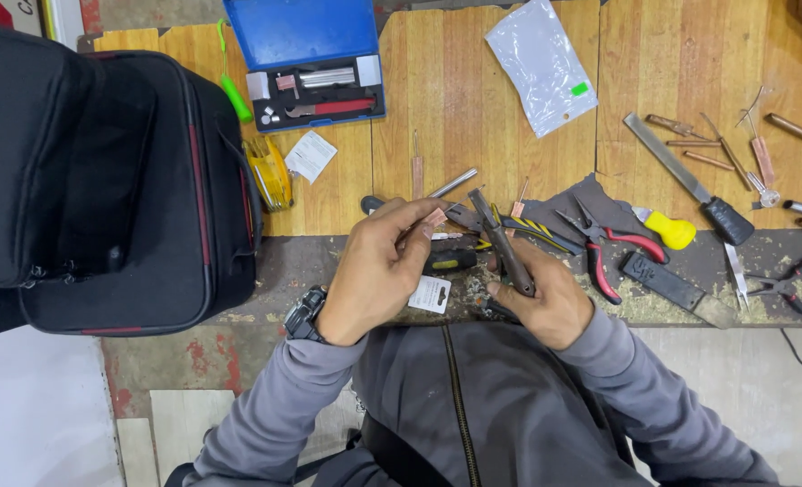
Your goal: Refining and shaping thin copper strips using various hand tools like pliers, wire cutters, and a file on a workshop bench.
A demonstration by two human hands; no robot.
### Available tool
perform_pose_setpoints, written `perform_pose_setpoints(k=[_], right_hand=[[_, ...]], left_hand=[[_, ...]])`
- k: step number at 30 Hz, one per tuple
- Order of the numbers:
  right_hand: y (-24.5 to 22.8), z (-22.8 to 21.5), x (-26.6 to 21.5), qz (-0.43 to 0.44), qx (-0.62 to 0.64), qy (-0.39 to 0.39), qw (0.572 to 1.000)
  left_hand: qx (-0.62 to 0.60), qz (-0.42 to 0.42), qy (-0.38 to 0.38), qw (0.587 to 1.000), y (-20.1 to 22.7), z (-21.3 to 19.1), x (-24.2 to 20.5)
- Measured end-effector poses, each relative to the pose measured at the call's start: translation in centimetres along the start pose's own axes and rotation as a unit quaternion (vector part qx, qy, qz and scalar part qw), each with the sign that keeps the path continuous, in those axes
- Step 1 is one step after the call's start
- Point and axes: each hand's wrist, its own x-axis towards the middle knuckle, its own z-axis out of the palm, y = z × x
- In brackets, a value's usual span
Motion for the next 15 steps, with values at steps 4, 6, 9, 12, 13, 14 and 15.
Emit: perform_pose_setpoints(k=[4,6,9,12,13,14,15], right_hand=[[-1.0,0.0,0.2,0.002,0.011,-0.006,1.0],[-1.5,-0.1,0.2,0.006,0.011,-0.01,1.0],[-3.3,-0.3,0.3,0.006,0.016,-0.012,1.0],[-3.0,-0.3,0.4,0.002,0.013,-0.015,1.0],[-3.0,-0.3,0.4,0.002,0.013,-0.015,1.0],[-2.9,-0.2,0.4,0.005,0.014,-0.013,1.0],[-2.9,-0.2,0.4,0.009,0.015,-0.012,1.0]], left_hand=[[0.005,0.005,-0.005,1.0,0.2,-0.1,0.0],[0.005,0.003,-0.005,1.0,0.5,-0.1,0.0],[0.002,0.0,-0.004,1.0,-0.3,0.2,0.0],[0.004,0.002,-0.005,1.0,0.1,0.2,0.0],[0.004,0.001,-0.005,1.0,0.2,0.2,0.1],[0.006,0.0,-0.009,1.0,0.2,0.1,0.1],[0.008,0.0,-0.014,1.0,0.3,0.1,0.1]])
